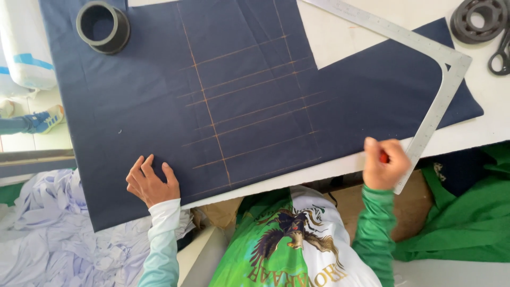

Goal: Marking fabric with a square ruler and chalk, then cutting it with scissors.

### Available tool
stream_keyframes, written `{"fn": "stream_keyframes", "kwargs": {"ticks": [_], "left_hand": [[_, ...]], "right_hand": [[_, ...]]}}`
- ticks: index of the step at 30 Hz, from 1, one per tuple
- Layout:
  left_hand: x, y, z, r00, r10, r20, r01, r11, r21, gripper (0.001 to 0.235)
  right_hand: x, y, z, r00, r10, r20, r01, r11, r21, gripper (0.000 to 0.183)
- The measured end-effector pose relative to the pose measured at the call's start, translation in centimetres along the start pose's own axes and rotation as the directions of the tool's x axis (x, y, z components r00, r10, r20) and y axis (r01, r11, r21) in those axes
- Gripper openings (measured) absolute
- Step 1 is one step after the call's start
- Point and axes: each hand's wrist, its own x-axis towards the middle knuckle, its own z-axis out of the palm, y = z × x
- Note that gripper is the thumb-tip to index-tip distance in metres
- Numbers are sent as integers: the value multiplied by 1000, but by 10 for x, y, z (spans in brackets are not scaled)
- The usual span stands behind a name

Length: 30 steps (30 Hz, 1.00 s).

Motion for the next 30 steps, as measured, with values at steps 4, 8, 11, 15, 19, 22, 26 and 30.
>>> {"fn": "stream_keyframes", "kwargs": {"ticks": [4,8,11,15,19,22,26,30], "left_hand": [[5,8,-5,1000,3,-2,-3,1000,15,28],[5,9,-8,1000,29,0,-29,999,13,28],[1,7,-11,1000,26,9,-26,1000,0,26],[2,9,-4,999,39,-3,-39,999,25,28],[1,7,-5,1000,22,12,-23,999,25,28],[-7,-18,15,996,80,-31,-80,997,9,33],[-10,-26,19,995,101,-20,-101,995,4,32],[-9,-24,16,997,78,6,-78,997,-28,31]], "right_hand": [[12,7,-66,978,30,-206,-95,944,-315,7],[-8,85,-103,956,269,-117,-287,773,-566,28],[-26,97,-109,636,752,173,-557,602,-573,46],[-45,79,-106,571,695,436,-820,458,343,21],[-58,26,-90,638,249,728,-756,28,654,23],[-88,6,-48,682,39,730,-730,-17,683,27],[-90,-66,3,539,-169,825,-811,162,562,18],[-108,-126,42,365,-232,901,-846,321,426,16]]}}
